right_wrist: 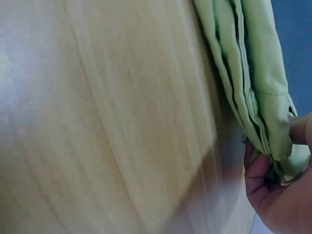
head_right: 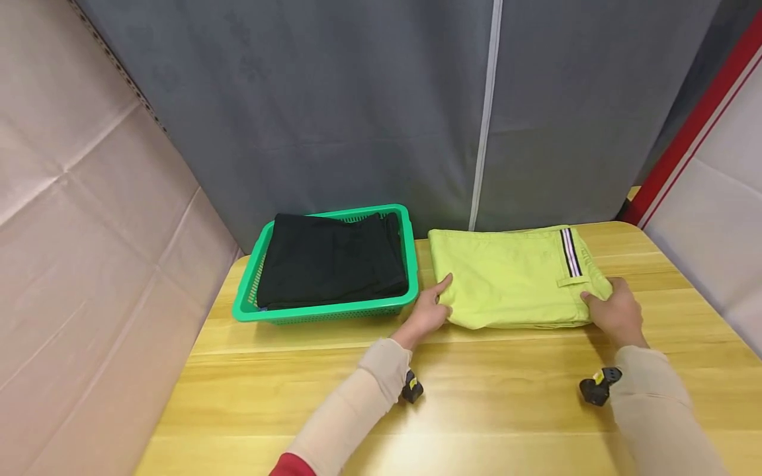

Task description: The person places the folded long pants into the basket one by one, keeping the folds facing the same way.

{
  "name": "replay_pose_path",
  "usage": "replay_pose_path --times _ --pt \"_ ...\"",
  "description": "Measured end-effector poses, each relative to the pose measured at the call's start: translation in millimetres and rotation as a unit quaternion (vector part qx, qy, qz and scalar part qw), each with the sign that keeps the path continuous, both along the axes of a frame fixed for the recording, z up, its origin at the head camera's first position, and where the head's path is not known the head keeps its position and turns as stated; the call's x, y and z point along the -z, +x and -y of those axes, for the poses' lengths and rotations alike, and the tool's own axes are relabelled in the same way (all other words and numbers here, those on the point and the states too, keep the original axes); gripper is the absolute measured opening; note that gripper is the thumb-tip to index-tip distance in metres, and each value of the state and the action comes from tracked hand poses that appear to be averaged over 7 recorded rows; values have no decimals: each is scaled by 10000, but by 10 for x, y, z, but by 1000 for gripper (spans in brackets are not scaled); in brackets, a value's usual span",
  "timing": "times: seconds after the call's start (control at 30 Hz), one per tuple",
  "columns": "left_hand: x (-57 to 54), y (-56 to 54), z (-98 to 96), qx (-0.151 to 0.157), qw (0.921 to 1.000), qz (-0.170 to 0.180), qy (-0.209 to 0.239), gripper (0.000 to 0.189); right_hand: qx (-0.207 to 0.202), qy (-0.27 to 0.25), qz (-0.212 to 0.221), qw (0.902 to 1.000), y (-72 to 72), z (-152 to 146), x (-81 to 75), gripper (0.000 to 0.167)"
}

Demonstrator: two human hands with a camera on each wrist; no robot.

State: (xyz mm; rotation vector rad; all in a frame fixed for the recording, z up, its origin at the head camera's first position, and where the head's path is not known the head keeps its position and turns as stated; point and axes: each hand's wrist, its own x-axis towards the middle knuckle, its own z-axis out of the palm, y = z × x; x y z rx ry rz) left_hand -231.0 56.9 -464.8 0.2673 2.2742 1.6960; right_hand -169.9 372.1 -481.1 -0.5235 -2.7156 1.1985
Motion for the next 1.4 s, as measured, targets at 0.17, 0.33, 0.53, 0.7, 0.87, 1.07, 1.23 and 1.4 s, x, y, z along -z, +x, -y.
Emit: replay_pose_path --times 0.17,0.33,0.53,0.7,0.87,1.07,1.23,1.4 --pt "-27 75 -33 -16 9998 -86 174 80 107 -129 -142 9998 87 -14 12 67" --pt "-85 175 -82 52 9995 -311 78 76 230 -80 -362 9990 204 -58 5 64" --pt "-191 263 -104 4 9991 -403 90 74 249 2 -367 9990 294 -74 -103 65" --pt "-293 315 -93 103 9979 -617 169 73 446 136 -460 9979 318 -74 -165 64" --pt "-472 334 -32 279 9950 -880 389 71 610 256 -692 9954 317 -39 -293 62" --pt "-720 302 134 327 9909 -1270 291 69 548 87 -989 9936 266 113 -543 60" --pt "-887 280 409 297 9861 -1628 157 68 579 -95 -1518 9867 155 355 -717 35" --pt "-1057 243 716 508 9832 -1714 355 66 523 -99 -1843 9814 87 628 -879 35"
